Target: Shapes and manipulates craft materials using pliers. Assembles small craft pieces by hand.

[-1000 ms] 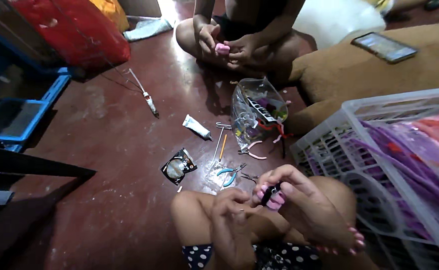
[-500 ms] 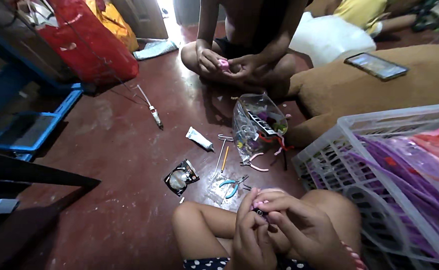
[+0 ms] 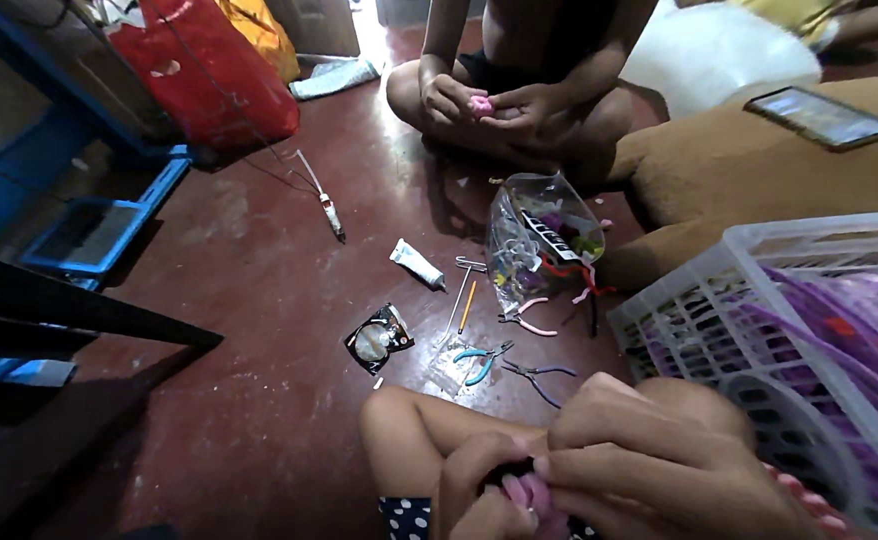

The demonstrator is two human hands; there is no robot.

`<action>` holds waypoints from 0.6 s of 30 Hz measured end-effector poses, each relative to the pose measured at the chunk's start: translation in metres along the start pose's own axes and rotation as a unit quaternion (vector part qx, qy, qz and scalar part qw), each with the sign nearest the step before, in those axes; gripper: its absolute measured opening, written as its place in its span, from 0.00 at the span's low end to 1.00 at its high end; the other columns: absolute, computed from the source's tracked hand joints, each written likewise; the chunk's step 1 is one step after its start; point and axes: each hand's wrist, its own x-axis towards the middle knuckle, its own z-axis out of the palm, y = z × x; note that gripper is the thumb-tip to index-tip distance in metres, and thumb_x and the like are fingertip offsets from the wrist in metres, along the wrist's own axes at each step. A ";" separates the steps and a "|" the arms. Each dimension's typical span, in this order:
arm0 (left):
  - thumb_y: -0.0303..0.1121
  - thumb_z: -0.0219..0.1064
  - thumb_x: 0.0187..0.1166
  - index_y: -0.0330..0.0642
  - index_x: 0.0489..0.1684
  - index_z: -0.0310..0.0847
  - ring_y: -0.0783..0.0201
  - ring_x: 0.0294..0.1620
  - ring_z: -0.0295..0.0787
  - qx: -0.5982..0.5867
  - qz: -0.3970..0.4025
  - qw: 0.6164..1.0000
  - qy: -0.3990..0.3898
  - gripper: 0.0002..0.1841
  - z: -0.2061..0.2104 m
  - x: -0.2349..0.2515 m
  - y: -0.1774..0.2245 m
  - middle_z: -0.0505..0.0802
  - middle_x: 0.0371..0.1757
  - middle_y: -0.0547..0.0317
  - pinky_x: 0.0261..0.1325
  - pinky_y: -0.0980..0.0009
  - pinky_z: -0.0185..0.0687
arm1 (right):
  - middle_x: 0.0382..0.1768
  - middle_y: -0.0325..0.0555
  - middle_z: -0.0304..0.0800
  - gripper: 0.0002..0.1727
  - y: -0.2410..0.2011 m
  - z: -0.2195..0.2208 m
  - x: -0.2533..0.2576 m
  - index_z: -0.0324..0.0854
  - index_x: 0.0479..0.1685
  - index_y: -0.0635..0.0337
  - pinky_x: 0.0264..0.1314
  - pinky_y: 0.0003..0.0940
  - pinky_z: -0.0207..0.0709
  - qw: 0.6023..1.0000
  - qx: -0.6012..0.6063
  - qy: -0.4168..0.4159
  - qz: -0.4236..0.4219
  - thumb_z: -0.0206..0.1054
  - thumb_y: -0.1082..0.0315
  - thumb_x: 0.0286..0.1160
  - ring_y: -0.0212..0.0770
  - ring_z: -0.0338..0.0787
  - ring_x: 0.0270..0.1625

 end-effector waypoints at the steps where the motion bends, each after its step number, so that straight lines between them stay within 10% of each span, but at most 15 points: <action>1: 0.31 0.53 0.91 0.44 0.48 0.71 0.91 0.64 0.76 -0.007 0.007 1.000 0.007 0.03 0.000 0.001 0.001 0.82 0.60 0.72 0.67 0.92 0.68 | 0.34 0.47 0.86 0.08 -0.002 -0.001 0.001 0.80 0.37 0.59 0.51 0.21 0.69 1.000 -0.002 0.001 0.005 0.63 0.67 0.83 0.36 0.83 0.44; 18: 0.29 0.53 0.90 0.44 0.47 0.72 0.89 0.61 0.77 0.005 0.059 0.997 0.058 0.04 0.012 -0.004 -0.009 0.81 0.56 0.71 0.65 0.91 0.68 | 0.33 0.42 0.88 0.06 0.004 0.009 -0.002 0.76 0.35 0.71 0.47 0.03 0.70 0.944 0.295 0.033 0.146 0.66 0.74 0.71 0.11 0.82 0.41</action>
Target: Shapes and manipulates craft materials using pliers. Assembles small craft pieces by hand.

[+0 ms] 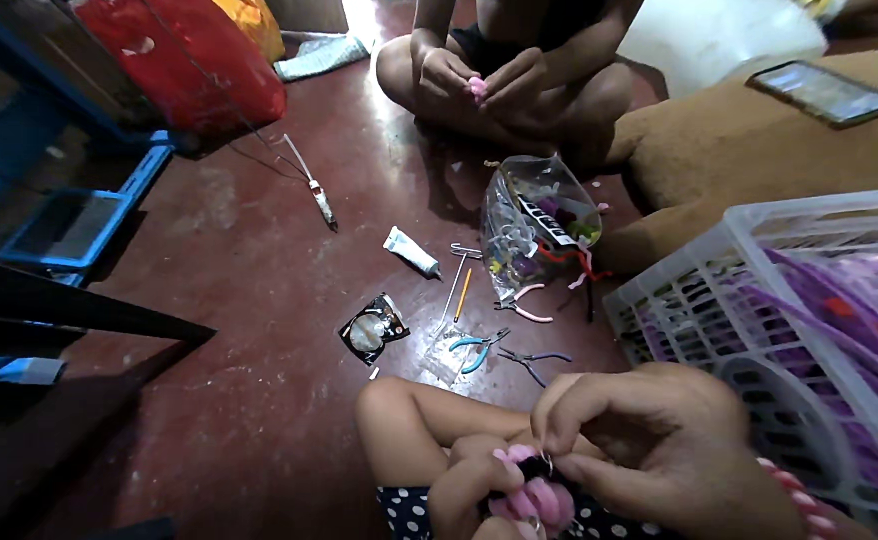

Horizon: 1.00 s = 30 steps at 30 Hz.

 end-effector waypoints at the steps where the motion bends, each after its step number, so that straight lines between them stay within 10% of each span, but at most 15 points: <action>1: 0.30 0.53 0.90 0.44 0.46 0.72 0.89 0.62 0.77 0.002 -0.001 1.000 -0.001 0.04 0.000 0.000 0.000 0.81 0.56 0.72 0.66 0.91 0.68 | 0.32 0.42 0.87 0.06 0.001 0.000 0.000 0.76 0.35 0.71 0.47 0.03 0.70 1.000 0.000 0.000 0.000 0.66 0.74 0.71 0.11 0.82 0.41; 20: 0.36 0.50 0.93 0.49 0.46 0.70 0.93 0.63 0.74 0.090 -0.008 0.996 0.012 0.06 0.002 -0.005 -0.011 0.80 0.55 0.76 0.67 0.93 0.67 | 0.38 0.32 0.88 0.07 0.006 0.005 -0.005 0.80 0.38 0.67 0.48 0.03 0.73 0.995 0.052 0.020 0.080 0.64 0.70 0.78 0.07 0.81 0.43; 30: 0.39 0.50 0.93 0.46 0.43 0.68 0.95 0.54 0.74 0.099 -0.065 0.993 -0.011 0.10 0.004 -0.005 -0.008 0.79 0.47 0.72 0.60 0.96 0.67 | 0.38 0.50 0.86 0.08 0.011 0.017 -0.012 0.76 0.39 0.72 0.55 0.04 0.69 0.978 -0.178 0.093 -0.049 0.59 0.73 0.79 0.17 0.82 0.47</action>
